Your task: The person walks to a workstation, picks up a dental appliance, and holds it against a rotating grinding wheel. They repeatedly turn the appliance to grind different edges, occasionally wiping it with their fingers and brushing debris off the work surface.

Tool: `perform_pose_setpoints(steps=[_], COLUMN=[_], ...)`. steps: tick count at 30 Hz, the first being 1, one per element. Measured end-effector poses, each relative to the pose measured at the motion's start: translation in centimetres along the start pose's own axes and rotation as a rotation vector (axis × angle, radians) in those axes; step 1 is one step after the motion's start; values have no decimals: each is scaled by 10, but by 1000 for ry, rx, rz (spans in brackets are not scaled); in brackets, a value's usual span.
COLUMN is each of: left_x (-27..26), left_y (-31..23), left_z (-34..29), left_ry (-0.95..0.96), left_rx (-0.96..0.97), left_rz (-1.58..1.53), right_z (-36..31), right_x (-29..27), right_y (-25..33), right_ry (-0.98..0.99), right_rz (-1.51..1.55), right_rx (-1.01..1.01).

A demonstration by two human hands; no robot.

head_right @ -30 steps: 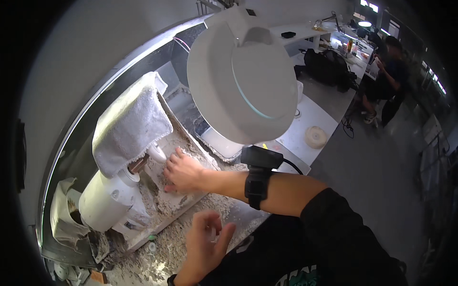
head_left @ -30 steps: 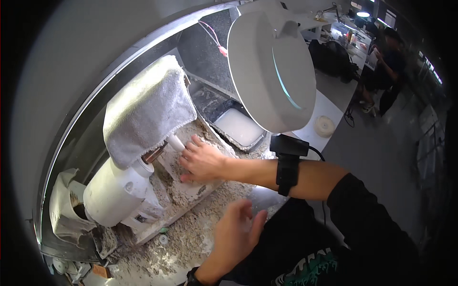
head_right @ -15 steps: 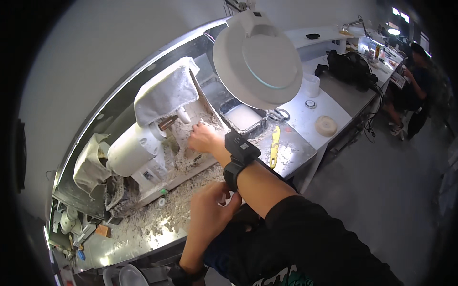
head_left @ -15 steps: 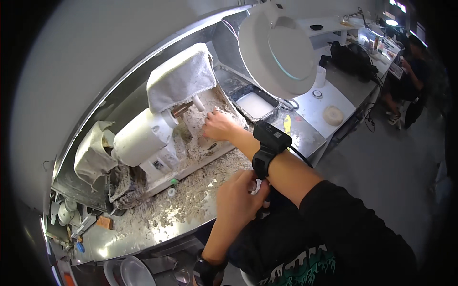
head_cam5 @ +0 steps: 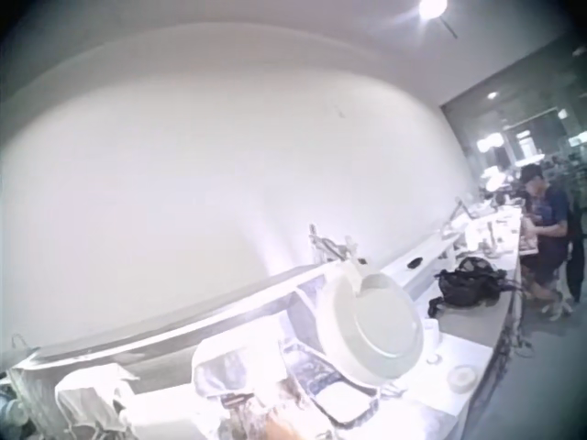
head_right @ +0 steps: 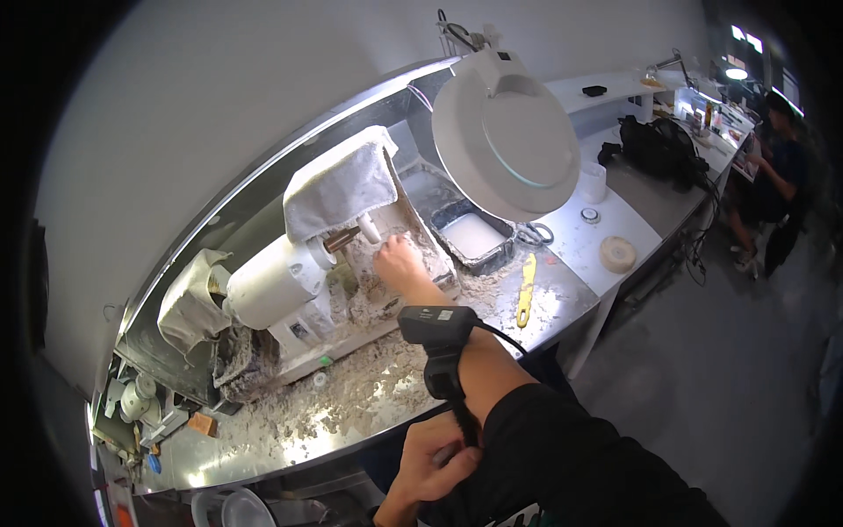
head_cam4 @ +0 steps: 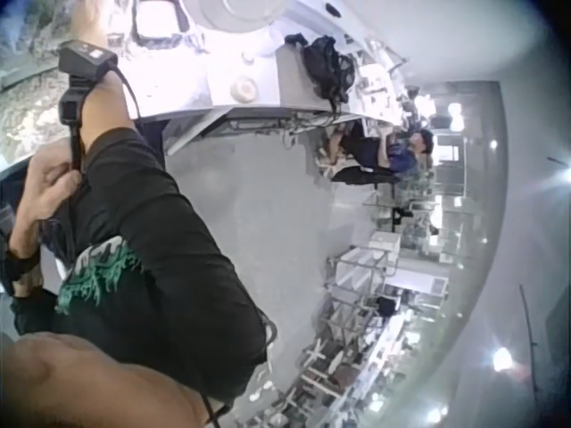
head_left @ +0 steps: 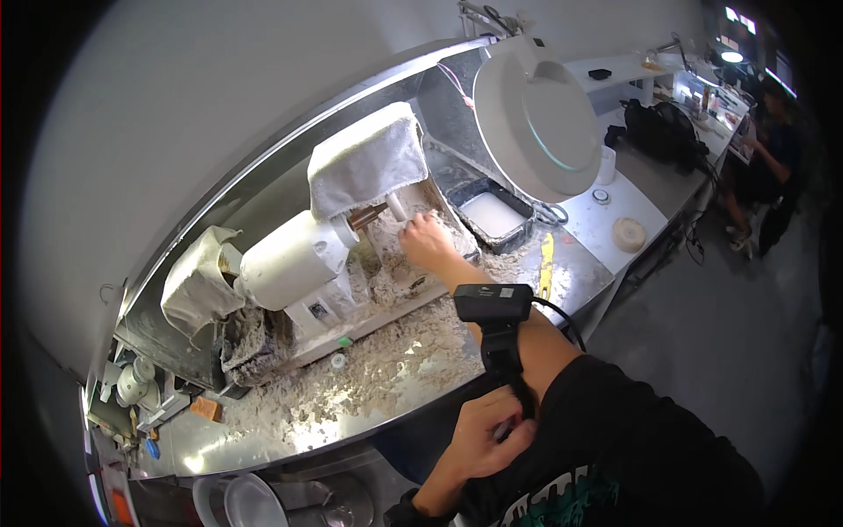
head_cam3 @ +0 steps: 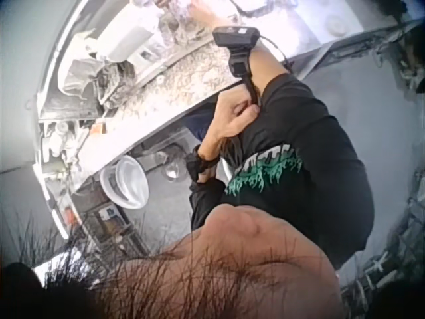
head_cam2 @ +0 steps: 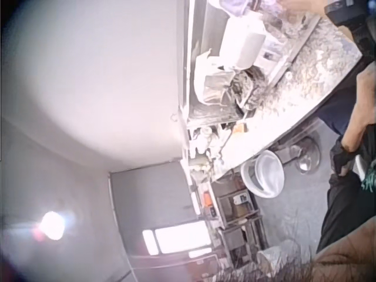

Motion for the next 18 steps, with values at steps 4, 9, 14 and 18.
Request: perform_pose_setpoints(steps=[4, 9, 14, 18], left_x=[-25, -70, -71, -63], left_y=[-16, 6, -26, -23], left_z=[9, 27, 65, 83], left_ry=[-6, -275, -133, 56], left_rx=[-3, -523, -288, -277], left_rz=[257, 232, 714, 822], right_z=[2, 3, 4, 7], right_x=[5, 15, 36, 39], right_y=[24, 36, 42, 44], right_ry=[-82, -89, 107, 191], right_rz=[-263, -388, -567, -432], right_rx=[-169, -278, -355, -305])
Point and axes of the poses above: each hand's wrist, its own z-axis towards the middle knuckle, its own x-axis out of the palm, y = z × x, the point moved 8 cm from there along z, towards the middle knuckle, and after that the axes turned 3 degrees about -y, right-handed, at the moved point
